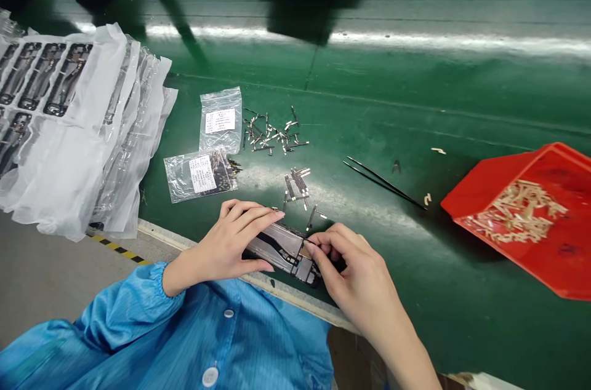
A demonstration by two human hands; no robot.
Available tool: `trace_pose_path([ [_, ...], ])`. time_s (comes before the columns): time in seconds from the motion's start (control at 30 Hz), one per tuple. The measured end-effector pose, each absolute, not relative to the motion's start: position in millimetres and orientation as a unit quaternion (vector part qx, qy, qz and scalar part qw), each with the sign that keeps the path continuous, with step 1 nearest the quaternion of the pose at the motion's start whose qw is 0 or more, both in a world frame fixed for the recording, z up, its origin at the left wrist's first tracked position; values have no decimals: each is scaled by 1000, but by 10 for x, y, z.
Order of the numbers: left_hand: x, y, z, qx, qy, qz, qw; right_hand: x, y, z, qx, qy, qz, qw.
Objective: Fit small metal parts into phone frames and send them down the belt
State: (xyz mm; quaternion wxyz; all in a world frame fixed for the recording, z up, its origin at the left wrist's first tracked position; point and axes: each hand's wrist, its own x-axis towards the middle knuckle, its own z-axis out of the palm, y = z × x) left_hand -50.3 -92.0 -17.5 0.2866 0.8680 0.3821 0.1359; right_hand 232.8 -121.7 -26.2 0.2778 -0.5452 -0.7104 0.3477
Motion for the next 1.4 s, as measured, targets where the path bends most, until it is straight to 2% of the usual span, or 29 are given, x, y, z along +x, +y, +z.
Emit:
trace_pose_path([
  [0.2, -509, -916, -139, 874, 366, 116, 298, 2266, -1304, -325, -515, -764, 231, 313],
  [0.43, -511, -825, -189, 876, 321, 171, 317, 2182, -1407, -346, -575, -728, 198, 316],
  [0.5, -515, -805, -199, 877, 294, 223, 308, 2167, -1441, -290, -594, -700, 241, 315],
  [0.7, -446, -851, -91, 860, 282, 322, 276, 2145, -1518, -99, -625, -508, 494, 328],
  [0.87, -391, -942, 41, 877, 305, 295, 226, 2115, -1487, -78, -630, -419, 538, 371],
  [1.07, -373, -988, 146, 853, 354, 255, 287, 2116, -1486, -111, -580, -378, 616, 376],
  [1.23, -350, -1025, 150, 855, 369, 217, 292, 2115, -1520, -145, -555, -334, 650, 398],
  [1.3, -361, -1023, 148, 855, 370, 210, 296, 2148, -1510, -154, -550, -396, 628, 383],
  [1.4, -394, -990, 153, 856, 368, 197, 306, 2208, -1458, -156, -569, -555, 456, 400],
])
